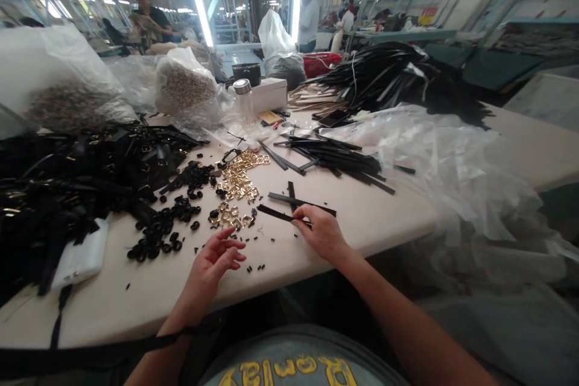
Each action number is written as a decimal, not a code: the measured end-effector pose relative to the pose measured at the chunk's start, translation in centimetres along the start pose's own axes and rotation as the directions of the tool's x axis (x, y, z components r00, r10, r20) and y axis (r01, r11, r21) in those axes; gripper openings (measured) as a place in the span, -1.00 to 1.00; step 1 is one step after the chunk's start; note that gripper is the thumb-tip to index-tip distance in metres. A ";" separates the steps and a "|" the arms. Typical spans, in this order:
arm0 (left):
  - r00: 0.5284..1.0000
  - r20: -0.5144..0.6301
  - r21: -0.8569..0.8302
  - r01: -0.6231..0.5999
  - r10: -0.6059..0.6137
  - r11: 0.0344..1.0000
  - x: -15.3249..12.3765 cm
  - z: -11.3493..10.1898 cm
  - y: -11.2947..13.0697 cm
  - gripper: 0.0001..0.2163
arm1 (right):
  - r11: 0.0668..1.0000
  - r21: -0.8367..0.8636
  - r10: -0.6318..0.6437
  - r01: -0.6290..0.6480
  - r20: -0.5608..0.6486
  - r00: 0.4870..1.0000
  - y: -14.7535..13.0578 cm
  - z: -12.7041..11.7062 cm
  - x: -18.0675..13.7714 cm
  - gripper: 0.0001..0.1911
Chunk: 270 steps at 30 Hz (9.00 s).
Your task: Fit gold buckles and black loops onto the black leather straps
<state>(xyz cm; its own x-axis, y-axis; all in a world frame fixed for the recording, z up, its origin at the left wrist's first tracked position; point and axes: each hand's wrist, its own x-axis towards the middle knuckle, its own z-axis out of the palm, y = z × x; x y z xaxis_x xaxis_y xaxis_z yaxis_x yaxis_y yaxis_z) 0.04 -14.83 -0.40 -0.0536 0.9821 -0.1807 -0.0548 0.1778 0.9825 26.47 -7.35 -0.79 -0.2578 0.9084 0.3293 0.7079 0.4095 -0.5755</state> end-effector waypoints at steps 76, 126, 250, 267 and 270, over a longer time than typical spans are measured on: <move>0.917 0.310 -0.062 0.283 -0.251 0.957 -5.2 1.8 0.7 -0.70 | 0.917 0.373 -0.157 0.145 0.001 0.988 -6.5 -0.3 -8.5 -0.75; 0.893 0.288 0.385 -0.438 0.345 0.812 -11.2 0.1 -0.3 -0.86 | 0.948 0.318 -0.025 -0.031 0.173 0.985 -11.1 -2.7 -15.5 -0.91; 0.912 0.381 0.060 0.140 -0.152 0.988 -6.4 4.7 -1.5 -0.74 | 0.931 0.360 -0.038 -0.059 0.257 0.966 -7.0 0.3 -13.0 -0.79; 0.904 0.334 0.125 0.239 -0.268 0.963 -4.9 3.0 -3.4 -0.69 | 0.982 0.158 -0.125 0.105 0.125 0.984 -6.0 2.4 -12.7 -0.84; 0.891 0.359 0.085 0.266 -0.279 0.960 -4.9 3.0 -3.4 -0.68 | 0.978 0.128 -0.181 0.167 0.100 0.978 -5.9 2.4 -12.6 -0.82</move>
<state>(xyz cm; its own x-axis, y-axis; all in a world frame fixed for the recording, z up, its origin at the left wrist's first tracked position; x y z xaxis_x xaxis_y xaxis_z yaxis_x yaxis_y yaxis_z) 3.49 -20.08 -2.72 0.3259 0.8474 -0.4191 0.0179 0.4377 0.8989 23.95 -21.07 -3.34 -0.4460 0.8233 0.3510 0.5649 0.5631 -0.6031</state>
